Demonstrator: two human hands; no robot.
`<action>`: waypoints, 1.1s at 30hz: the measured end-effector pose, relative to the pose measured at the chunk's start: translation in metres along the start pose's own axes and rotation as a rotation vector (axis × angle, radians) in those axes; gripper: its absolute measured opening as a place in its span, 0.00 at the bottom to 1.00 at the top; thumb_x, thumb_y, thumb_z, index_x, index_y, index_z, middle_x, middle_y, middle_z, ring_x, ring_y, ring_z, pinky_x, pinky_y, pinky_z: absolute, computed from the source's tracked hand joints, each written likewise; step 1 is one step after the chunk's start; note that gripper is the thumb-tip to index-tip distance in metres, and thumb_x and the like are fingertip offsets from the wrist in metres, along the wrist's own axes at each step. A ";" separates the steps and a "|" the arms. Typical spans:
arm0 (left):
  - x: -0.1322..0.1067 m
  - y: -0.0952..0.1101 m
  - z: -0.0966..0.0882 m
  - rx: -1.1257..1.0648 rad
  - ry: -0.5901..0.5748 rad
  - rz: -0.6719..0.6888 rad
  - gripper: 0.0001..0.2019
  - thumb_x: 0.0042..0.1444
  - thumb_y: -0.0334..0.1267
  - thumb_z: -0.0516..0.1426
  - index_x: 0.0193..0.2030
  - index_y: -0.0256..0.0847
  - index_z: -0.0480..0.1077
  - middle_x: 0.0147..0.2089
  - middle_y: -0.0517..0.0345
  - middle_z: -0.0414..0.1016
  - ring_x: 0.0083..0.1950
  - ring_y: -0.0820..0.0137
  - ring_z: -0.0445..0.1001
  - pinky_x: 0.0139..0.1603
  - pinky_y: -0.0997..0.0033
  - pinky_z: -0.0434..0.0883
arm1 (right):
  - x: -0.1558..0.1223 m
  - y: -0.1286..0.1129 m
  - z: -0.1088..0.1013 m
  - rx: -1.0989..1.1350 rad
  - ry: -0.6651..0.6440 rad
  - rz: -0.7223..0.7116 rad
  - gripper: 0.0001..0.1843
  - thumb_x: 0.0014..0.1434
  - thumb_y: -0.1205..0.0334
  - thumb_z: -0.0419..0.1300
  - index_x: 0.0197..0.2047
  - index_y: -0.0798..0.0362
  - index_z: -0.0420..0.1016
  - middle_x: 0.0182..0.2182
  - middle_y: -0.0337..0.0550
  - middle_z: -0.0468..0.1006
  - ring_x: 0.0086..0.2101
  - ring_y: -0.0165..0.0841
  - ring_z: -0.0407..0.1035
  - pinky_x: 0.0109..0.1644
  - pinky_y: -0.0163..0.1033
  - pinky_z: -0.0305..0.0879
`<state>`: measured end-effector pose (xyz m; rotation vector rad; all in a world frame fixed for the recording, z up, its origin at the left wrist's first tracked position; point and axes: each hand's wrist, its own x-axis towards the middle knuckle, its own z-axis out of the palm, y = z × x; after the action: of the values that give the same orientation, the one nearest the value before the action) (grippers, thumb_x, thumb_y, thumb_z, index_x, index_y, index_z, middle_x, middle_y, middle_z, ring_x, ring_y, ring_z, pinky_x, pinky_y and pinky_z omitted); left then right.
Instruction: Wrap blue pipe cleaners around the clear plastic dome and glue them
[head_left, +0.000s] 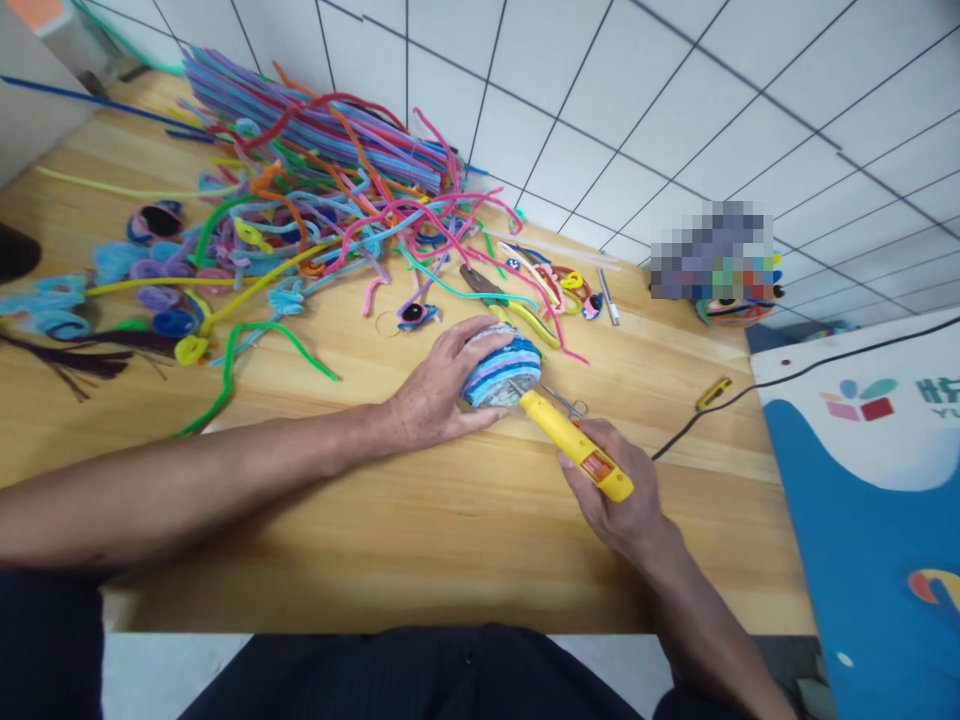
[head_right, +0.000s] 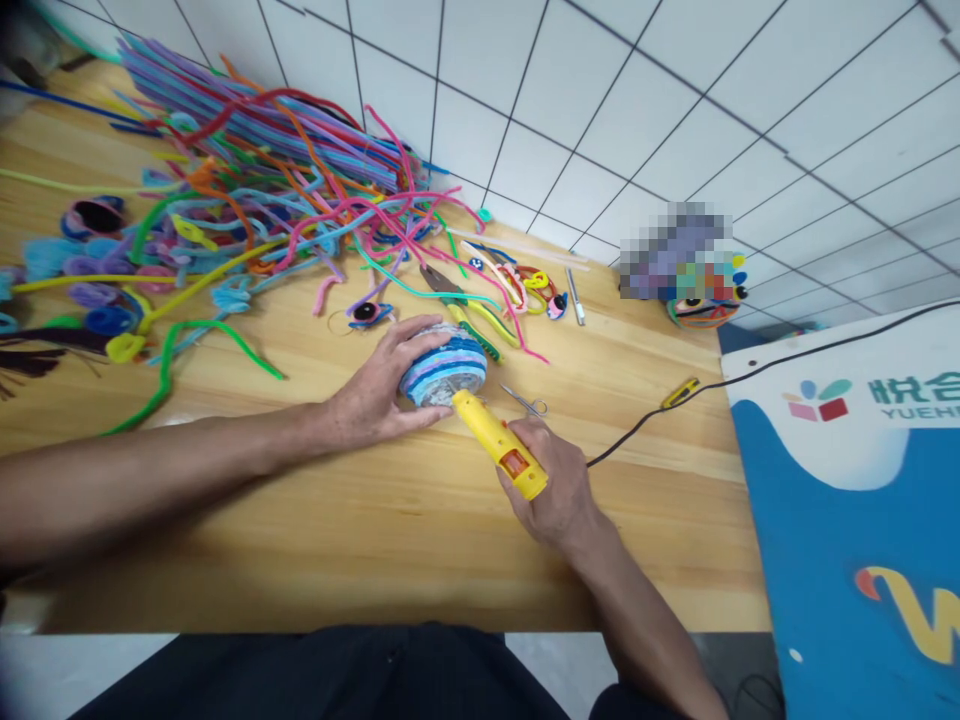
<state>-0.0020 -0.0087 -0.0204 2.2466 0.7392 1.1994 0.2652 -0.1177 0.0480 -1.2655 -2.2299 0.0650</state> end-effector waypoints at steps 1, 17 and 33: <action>0.000 0.000 0.000 -0.002 -0.001 0.000 0.43 0.65 0.46 0.69 0.81 0.51 0.54 0.78 0.36 0.61 0.80 0.44 0.64 0.78 0.34 0.69 | 0.000 0.000 0.000 -0.003 -0.004 0.004 0.18 0.70 0.65 0.63 0.61 0.46 0.71 0.43 0.45 0.87 0.38 0.41 0.86 0.39 0.41 0.83; -0.001 0.000 0.000 -0.014 0.009 -0.009 0.42 0.64 0.45 0.69 0.80 0.50 0.56 0.78 0.36 0.62 0.80 0.45 0.65 0.79 0.35 0.69 | 0.002 -0.001 -0.001 0.032 0.007 0.017 0.15 0.72 0.65 0.62 0.59 0.47 0.71 0.42 0.44 0.85 0.36 0.38 0.83 0.37 0.40 0.81; -0.002 -0.002 0.002 -0.015 0.007 -0.019 0.44 0.63 0.47 0.70 0.80 0.52 0.55 0.78 0.37 0.62 0.80 0.44 0.64 0.79 0.33 0.68 | 0.000 -0.001 0.003 0.033 0.014 -0.002 0.19 0.71 0.64 0.62 0.63 0.47 0.71 0.42 0.44 0.86 0.37 0.39 0.84 0.38 0.41 0.81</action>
<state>-0.0013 -0.0090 -0.0235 2.2196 0.7496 1.2004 0.2624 -0.1175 0.0463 -1.2429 -2.2097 0.0913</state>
